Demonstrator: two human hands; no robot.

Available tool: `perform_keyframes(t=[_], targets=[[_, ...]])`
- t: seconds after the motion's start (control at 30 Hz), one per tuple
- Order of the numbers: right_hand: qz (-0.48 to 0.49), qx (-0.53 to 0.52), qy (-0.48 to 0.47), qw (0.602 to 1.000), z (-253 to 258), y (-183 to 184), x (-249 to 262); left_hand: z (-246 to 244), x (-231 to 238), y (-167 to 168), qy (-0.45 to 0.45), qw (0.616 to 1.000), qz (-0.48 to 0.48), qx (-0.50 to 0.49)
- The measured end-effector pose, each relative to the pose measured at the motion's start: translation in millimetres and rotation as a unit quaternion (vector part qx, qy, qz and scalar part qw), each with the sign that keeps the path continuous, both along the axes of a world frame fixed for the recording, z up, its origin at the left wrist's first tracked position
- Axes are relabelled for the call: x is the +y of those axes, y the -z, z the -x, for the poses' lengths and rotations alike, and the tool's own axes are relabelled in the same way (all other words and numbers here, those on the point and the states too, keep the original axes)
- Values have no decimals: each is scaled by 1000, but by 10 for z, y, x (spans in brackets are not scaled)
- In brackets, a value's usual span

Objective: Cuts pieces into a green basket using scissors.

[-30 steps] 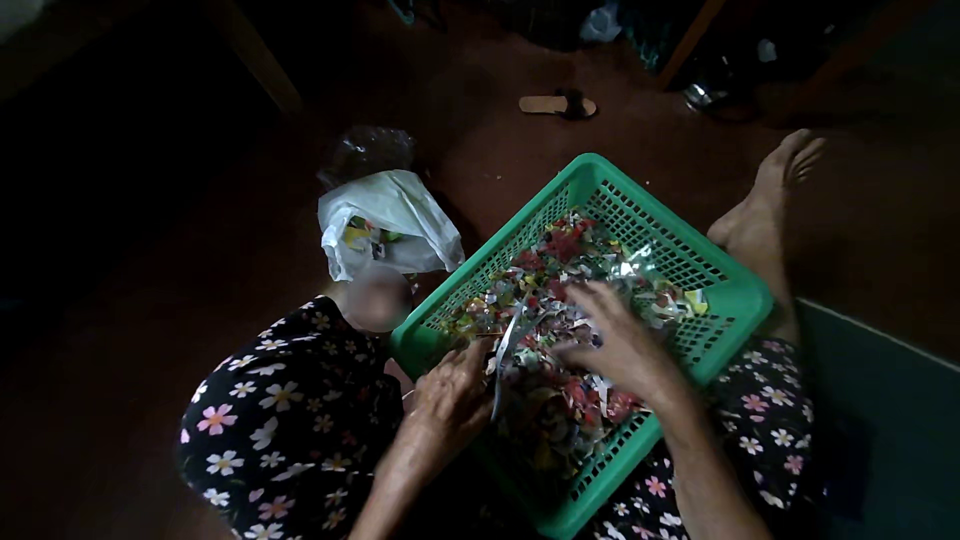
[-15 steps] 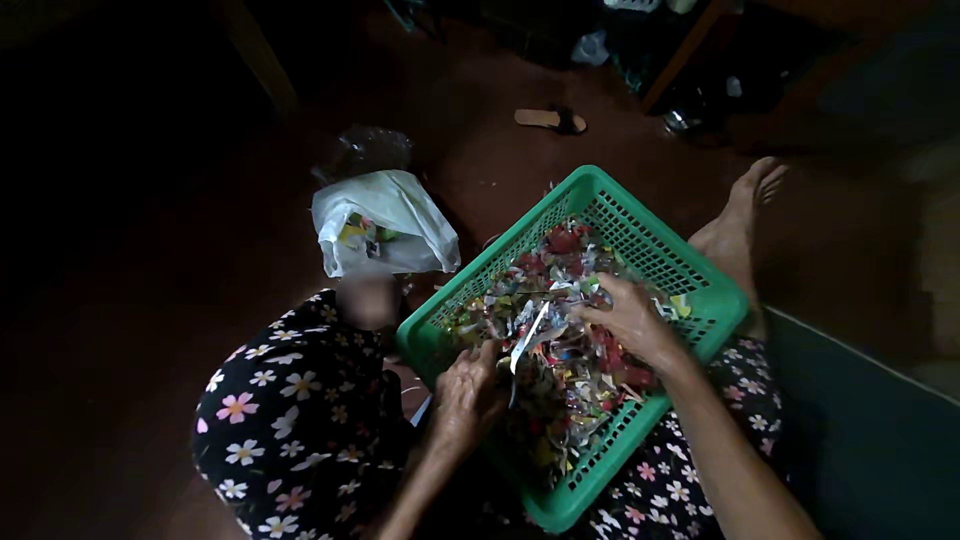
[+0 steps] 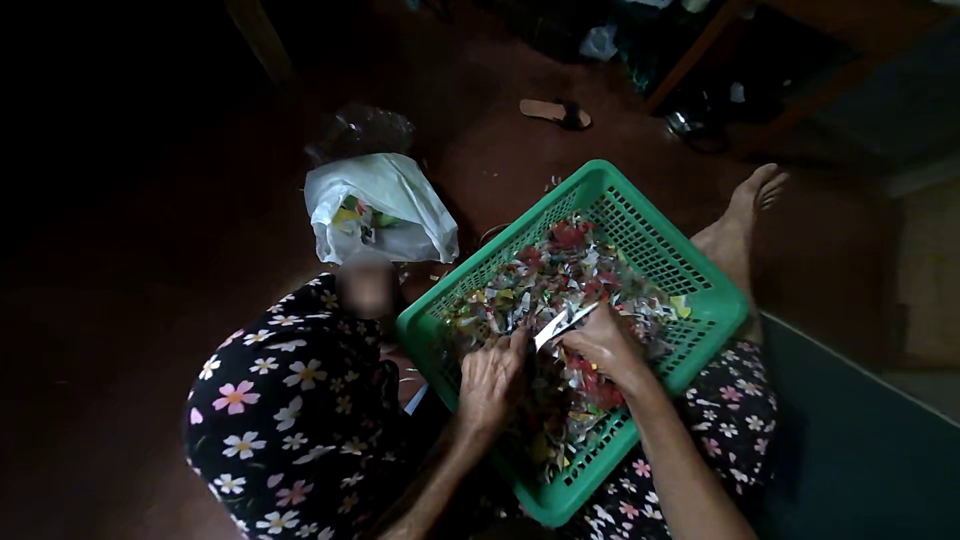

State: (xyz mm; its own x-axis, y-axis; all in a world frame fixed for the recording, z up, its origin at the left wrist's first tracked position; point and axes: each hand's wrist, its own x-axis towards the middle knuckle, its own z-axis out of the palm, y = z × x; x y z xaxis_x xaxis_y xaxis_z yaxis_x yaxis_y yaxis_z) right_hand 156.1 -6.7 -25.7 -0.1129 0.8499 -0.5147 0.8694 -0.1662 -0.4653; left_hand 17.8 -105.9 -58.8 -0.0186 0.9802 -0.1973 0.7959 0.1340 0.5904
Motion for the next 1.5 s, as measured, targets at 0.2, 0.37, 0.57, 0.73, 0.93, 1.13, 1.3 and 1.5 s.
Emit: perform_keyframes(t=[0.2,0.37,0.57,0.73,0.93,1.13,1.3,1.5], targets=[[-11,9,2,1000,-55,28,37,1,-95,63,-10,998,-59,-20],[8,-20,33,999,3,-26,-3,-2,-56,47,5,996,-56,-66],[-2,-23,27,999,6,-31,-24,50,-19,0,50,987,23,-149],[-27,30,9,999,-85,87,-79,43,60,-132,71,994,74,-49],[-1,4,30,1000,-20,11,-32,47,2,-24,27,995,4,-92],[-16,144,-8,989,-389,-10,81,166,-41,25,-12,985,43,-164],[-163,3,-102,981,-674,-233,126,242,-88,-70,-36,993,40,-105],[-54,-192,-134,971,-521,-285,-383,295,-113,-145,-65,997,47,-14]])
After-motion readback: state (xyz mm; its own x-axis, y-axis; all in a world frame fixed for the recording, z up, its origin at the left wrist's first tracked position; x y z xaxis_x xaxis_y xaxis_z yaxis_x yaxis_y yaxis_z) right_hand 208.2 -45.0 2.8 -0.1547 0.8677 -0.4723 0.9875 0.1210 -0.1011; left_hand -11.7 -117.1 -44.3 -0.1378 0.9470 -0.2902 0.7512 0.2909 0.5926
